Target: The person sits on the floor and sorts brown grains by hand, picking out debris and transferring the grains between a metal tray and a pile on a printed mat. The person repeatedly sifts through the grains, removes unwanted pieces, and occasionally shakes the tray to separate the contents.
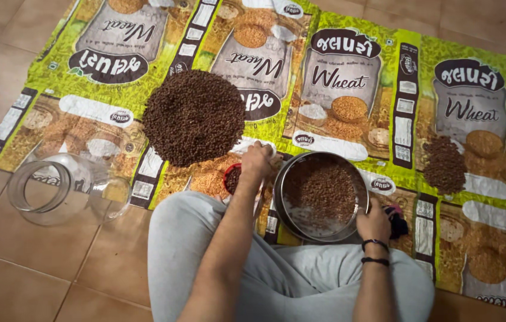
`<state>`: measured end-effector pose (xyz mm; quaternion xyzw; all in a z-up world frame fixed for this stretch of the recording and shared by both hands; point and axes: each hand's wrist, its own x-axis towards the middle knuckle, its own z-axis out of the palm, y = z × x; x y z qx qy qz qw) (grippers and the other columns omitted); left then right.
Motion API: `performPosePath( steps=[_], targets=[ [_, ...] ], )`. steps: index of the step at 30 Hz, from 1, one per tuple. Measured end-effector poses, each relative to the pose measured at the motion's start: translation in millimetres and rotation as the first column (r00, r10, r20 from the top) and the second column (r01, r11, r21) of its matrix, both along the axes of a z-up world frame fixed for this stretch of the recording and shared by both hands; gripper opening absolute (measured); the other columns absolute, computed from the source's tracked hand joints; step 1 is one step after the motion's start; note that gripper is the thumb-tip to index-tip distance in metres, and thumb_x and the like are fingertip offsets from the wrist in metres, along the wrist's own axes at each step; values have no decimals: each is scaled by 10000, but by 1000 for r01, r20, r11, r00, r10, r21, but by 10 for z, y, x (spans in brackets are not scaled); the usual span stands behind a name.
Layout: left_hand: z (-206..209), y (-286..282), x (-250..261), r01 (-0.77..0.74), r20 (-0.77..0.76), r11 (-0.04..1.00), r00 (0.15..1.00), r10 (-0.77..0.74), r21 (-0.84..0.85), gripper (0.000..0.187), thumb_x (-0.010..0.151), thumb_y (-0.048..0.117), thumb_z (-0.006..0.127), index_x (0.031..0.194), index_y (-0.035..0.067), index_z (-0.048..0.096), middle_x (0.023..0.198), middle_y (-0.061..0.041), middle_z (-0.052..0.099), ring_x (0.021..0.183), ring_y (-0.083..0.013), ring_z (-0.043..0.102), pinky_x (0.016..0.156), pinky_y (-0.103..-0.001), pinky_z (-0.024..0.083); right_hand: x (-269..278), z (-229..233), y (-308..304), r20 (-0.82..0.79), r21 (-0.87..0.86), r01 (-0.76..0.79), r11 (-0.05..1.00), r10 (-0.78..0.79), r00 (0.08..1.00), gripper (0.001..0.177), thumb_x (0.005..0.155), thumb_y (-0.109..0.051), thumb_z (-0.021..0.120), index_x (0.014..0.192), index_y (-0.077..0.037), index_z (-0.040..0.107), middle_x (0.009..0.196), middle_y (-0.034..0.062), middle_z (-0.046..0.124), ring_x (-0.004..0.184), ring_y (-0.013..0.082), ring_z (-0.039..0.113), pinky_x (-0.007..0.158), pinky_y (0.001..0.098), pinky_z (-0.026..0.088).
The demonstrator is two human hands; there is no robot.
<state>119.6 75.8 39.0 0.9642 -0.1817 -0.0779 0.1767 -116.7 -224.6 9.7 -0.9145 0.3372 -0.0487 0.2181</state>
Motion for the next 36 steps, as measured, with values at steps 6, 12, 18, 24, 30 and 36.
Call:
performPosePath(
  steps=[6,12,18,24,30,36],
  targets=[
    [-41,-131,-22,29,79,988,997,-17,-149,292,818,198,740,1107,171,710,1156,-143,608,1071,-359,620,873,-483,535,7,44,45,10,-42,-21,999,22,1000,368,914,-283,642,1211,-67,623,1203,251,684,1124,463,628,915,562,499],
    [-267,-220,2,136,268,975,960,-85,-176,190,853,123,674,1027,151,744,1084,-122,648,1017,-336,652,812,-453,557,9,39,78,26,-100,-76,992,79,997,416,890,-247,647,1246,-38,602,1262,261,639,1127,472,605,909,562,496],
    [-291,-277,16,177,306,982,940,-149,-65,143,858,112,657,951,154,758,1043,-114,685,988,-324,673,773,-443,569,18,36,83,31,-99,-86,991,89,996,425,865,-219,664,1247,-38,619,1244,252,649,1141,457,610,936,540,502],
    [210,-226,-67,-189,-43,760,977,208,-621,154,916,263,717,965,117,711,1035,-100,690,912,-325,692,820,-452,555,19,0,78,163,0,-117,993,115,980,398,825,-208,714,1193,-59,681,1149,225,697,1099,428,641,934,504,514],
    [685,-140,-328,273,323,793,941,-103,-544,381,753,255,829,1099,125,738,1235,-180,650,1184,-422,564,1019,-527,437,87,-20,133,271,108,-181,978,146,951,370,815,-285,772,1118,-84,701,1094,185,728,1057,385,682,920,463,541],
    [424,40,-566,48,164,965,987,-6,-258,671,783,296,847,1343,28,594,1292,-263,552,1192,-432,528,1015,-503,448,15,13,320,167,13,-135,991,131,977,417,840,-309,765,1190,-114,649,1218,190,659,1122,412,638,913,501,531]
  ],
)
